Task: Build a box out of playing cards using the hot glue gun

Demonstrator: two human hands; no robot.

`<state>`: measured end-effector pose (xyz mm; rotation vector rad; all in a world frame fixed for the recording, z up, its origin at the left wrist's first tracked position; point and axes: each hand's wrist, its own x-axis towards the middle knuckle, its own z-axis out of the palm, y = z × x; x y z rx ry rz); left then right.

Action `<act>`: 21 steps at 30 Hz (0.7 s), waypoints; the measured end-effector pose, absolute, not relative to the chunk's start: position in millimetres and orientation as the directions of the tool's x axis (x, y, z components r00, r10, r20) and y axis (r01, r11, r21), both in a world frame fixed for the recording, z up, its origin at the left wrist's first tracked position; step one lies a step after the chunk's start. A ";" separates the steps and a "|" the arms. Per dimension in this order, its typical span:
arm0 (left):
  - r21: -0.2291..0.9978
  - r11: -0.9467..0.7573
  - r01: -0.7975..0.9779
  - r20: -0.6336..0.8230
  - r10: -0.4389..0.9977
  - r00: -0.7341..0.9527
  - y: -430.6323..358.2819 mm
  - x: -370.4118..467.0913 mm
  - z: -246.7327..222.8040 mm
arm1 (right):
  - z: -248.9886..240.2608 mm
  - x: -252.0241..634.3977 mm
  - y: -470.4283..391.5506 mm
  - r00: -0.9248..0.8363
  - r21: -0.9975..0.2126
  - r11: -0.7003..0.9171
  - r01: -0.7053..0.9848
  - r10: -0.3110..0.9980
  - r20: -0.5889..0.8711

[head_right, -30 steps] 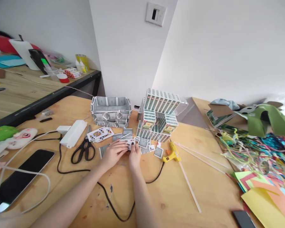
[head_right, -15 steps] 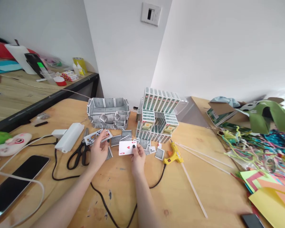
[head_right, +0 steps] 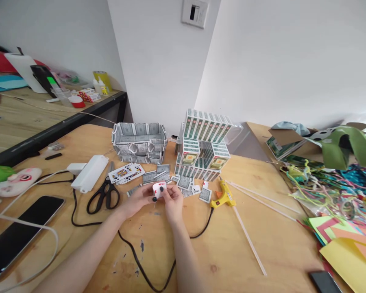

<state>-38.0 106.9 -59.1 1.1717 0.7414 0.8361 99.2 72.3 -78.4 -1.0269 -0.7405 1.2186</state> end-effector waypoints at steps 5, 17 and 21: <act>0.976 0.152 -0.158 -0.081 0.920 0.383 107.8 -35.3 -59.1 | -71.6 98.2 69.0 0.106 -0.929 0.056 -0.366 0.994 0.019; 0.969 0.185 -0.163 -0.123 0.935 0.332 110.8 -34.4 -63.0 | -76.0 92.2 74.7 0.061 -0.943 -0.011 -0.332 0.998 -0.033; 0.962 0.204 -0.183 -0.142 0.942 0.303 114.2 -35.3 -65.9 | -73.0 94.8 73.9 0.050 -0.939 -0.035 -0.341 0.997 -0.055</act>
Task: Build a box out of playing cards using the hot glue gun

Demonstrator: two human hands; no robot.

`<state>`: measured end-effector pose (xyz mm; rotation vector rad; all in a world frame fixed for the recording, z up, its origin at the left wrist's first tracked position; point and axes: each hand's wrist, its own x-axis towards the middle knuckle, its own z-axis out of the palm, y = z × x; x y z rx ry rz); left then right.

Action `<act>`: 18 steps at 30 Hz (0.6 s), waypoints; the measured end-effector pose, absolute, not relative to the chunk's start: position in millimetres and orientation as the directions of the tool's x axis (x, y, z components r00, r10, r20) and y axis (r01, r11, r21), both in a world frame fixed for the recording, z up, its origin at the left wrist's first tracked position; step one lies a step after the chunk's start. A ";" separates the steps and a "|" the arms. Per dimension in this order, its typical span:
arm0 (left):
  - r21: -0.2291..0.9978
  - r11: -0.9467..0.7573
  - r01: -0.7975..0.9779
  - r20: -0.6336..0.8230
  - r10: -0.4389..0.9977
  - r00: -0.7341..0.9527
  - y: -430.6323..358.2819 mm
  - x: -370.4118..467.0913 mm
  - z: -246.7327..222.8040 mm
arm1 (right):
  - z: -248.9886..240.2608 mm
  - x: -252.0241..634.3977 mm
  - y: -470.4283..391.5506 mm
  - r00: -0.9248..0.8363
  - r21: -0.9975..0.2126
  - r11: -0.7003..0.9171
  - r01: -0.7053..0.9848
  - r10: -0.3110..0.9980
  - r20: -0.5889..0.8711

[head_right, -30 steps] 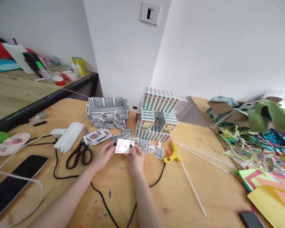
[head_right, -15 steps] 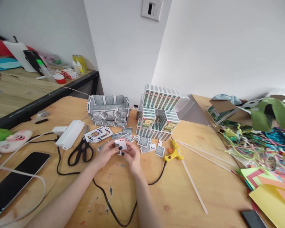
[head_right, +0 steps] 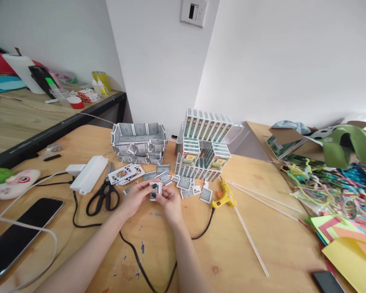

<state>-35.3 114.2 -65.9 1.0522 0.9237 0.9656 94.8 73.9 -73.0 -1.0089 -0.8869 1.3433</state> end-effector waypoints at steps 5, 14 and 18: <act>0.956 0.224 -0.192 -0.167 0.947 0.273 114.8 -32.5 -66.1 | -74.8 93.3 74.7 0.069 -0.937 -0.055 -0.345 0.994 -0.084; 0.920 0.272 -0.281 -0.167 0.923 0.347 111.5 -31.0 -67.4 | -76.2 94.8 76.2 0.109 -0.915 -0.091 -0.392 0.983 -0.145; 0.914 0.278 -0.295 -0.165 0.920 0.356 113.0 -31.1 -70.9 | -76.8 96.6 76.3 0.092 -0.907 -0.104 -0.409 0.984 -0.154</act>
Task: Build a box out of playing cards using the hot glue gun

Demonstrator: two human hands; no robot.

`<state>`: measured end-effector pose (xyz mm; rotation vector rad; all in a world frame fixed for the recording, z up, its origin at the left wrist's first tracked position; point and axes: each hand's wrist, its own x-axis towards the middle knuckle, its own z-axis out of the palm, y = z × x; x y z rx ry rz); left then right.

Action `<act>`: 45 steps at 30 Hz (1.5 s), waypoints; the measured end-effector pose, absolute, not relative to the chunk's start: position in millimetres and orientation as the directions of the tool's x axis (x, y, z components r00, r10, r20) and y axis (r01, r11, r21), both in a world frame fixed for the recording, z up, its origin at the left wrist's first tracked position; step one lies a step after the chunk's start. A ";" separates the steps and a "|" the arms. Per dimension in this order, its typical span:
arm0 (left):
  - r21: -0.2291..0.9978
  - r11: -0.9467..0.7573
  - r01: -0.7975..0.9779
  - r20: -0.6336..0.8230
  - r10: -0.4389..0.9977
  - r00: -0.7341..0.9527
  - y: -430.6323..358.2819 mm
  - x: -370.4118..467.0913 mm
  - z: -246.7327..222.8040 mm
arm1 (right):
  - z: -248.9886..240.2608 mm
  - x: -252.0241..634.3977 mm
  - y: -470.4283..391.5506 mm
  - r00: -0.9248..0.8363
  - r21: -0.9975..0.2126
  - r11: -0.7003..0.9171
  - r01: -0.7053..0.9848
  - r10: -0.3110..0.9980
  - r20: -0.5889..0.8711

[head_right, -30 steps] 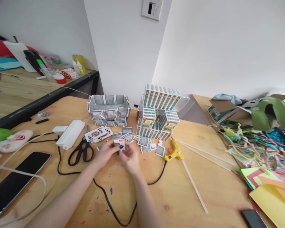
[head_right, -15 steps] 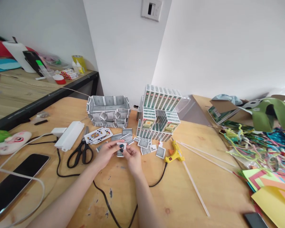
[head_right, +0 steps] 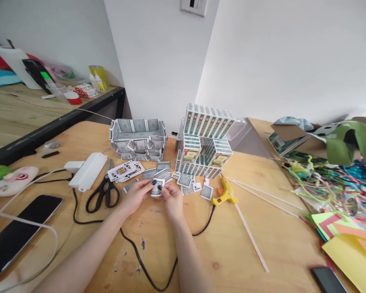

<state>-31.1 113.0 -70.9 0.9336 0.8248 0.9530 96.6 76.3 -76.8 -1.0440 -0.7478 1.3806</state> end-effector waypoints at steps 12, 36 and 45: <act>0.937 0.236 -0.256 -0.148 0.936 0.320 115.0 -29.8 -77.7 | -77.8 96.5 76.3 0.058 -0.904 -0.117 -0.411 0.986 -0.154; 0.972 0.168 -0.165 -0.118 0.954 0.275 114.1 -27.4 -76.7 | -76.8 95.9 76.9 0.066 -0.901 -0.139 -0.412 0.981 -0.182; 0.974 0.171 -0.150 -0.128 0.957 0.259 111.8 -26.9 -70.3 | -74.7 96.6 77.0 0.061 -0.912 -0.156 -0.379 0.979 -0.193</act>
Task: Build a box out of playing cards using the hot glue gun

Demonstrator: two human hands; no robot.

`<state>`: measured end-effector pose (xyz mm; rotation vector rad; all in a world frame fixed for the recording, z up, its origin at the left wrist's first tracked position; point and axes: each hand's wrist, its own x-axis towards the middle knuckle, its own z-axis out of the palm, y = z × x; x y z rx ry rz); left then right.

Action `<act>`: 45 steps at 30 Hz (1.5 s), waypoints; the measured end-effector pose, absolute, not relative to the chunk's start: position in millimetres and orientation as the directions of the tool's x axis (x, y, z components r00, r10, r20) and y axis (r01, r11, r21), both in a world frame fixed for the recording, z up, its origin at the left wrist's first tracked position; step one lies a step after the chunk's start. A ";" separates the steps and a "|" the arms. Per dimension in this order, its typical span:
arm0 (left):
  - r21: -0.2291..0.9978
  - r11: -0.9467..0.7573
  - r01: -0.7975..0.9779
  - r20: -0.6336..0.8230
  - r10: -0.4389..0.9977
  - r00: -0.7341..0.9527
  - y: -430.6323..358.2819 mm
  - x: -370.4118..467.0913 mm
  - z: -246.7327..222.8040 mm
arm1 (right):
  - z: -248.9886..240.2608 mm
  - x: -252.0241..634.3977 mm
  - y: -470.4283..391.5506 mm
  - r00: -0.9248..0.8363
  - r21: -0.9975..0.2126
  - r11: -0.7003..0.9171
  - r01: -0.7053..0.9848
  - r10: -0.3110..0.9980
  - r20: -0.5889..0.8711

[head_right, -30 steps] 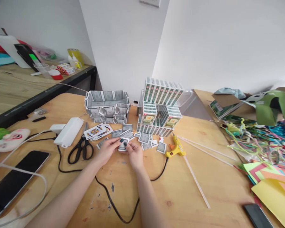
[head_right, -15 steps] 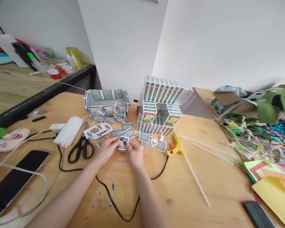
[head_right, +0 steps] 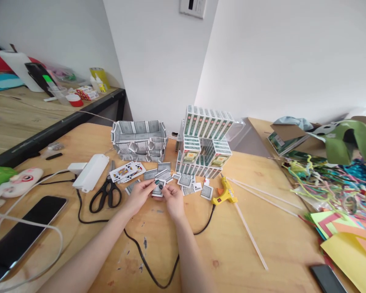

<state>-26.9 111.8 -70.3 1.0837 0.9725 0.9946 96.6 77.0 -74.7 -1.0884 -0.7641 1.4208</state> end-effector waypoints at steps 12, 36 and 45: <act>0.979 0.169 -0.114 -0.131 0.950 0.284 112.7 -28.6 -73.3 | -73.2 97.2 75.7 0.049 -0.909 -0.164 -0.384 0.979 -0.197; 0.991 0.115 -0.062 -0.092 0.953 0.288 113.9 -30.1 -73.5 | -73.2 96.8 75.7 0.057 -0.917 -0.157 -0.366 0.980 -0.190; 1.000 0.027 0.009 -0.029 0.964 0.263 114.6 -32.2 -72.4 | -82.2 99.0 77.8 0.092 -0.961 -0.125 -0.248 0.984 -0.152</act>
